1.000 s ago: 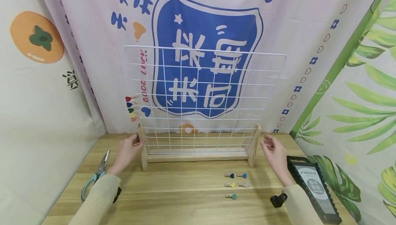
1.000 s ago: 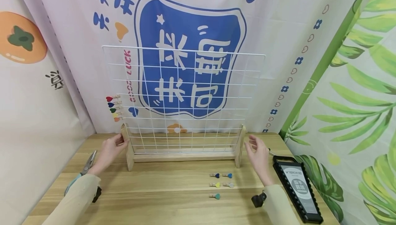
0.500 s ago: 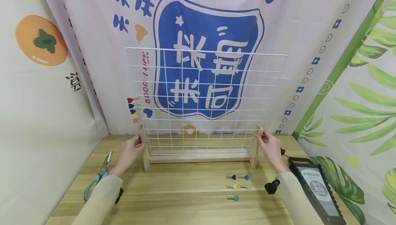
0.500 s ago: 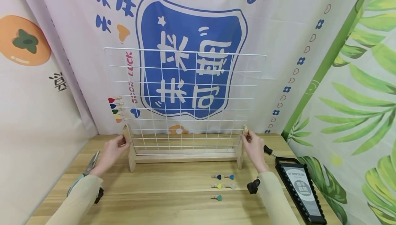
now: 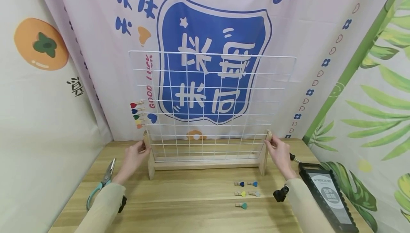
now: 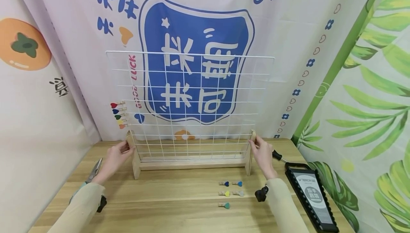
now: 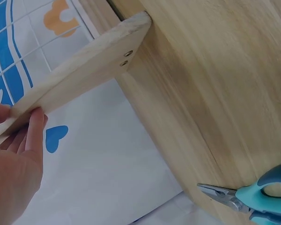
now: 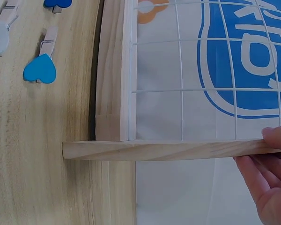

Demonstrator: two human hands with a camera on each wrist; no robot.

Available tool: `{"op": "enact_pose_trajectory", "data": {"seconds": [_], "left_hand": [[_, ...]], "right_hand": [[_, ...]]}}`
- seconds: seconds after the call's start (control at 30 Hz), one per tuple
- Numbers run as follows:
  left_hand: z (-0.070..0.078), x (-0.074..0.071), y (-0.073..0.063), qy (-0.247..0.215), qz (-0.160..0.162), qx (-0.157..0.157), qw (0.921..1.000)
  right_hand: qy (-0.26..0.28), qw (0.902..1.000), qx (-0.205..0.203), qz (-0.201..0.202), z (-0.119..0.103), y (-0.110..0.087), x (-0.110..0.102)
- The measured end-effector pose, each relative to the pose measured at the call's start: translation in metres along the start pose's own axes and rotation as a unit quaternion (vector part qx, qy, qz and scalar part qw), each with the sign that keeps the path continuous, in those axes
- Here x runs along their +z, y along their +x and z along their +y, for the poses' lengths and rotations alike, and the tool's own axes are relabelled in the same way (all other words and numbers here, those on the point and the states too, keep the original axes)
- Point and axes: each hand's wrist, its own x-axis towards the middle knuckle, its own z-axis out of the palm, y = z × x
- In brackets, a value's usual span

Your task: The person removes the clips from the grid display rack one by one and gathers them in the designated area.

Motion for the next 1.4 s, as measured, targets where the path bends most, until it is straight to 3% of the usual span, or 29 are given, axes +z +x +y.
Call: {"op": "enact_pose_trajectory", "data": {"seconds": [0.27,0.5,0.67,0.77,0.9,1.07,1.23,1.4], "left_hand": [[0.005,-0.017,0.0,0.005,-0.042,-0.022,0.9989],[0.01,-0.047,0.011,-0.022,-0.052,-0.034,0.9978],[0.023,-0.072,0.019,-0.062,-0.053,-0.033,0.9961],[0.032,-0.086,0.024,-0.071,-0.032,-0.022,0.9967],[0.048,-0.101,0.032,-0.069,0.029,-0.004,0.9972],[0.074,-0.107,0.045,-0.085,0.073,0.001,0.9937],[0.09,-0.11,0.052,-0.067,0.084,0.017,0.9941],[0.095,-0.113,0.053,-0.03,0.07,0.016,0.997]], "right_hand": [[0.007,1.0,0.002,0.005,0.0,0.001,0.004],[0.006,0.9998,0.002,0.018,0.001,-0.004,-0.001],[0.004,0.9996,0.001,0.029,0.002,-0.006,-0.002],[0.0,0.9997,0.003,0.024,0.002,-0.006,0.0],[0.004,0.9998,0.003,0.018,0.001,-0.006,0.004],[0.006,0.9998,0.003,0.021,0.002,-0.006,0.002],[0.002,0.9997,-0.005,0.025,0.003,-0.005,0.003],[-0.001,0.9995,-0.01,0.029,0.002,-0.004,0.005]]}}
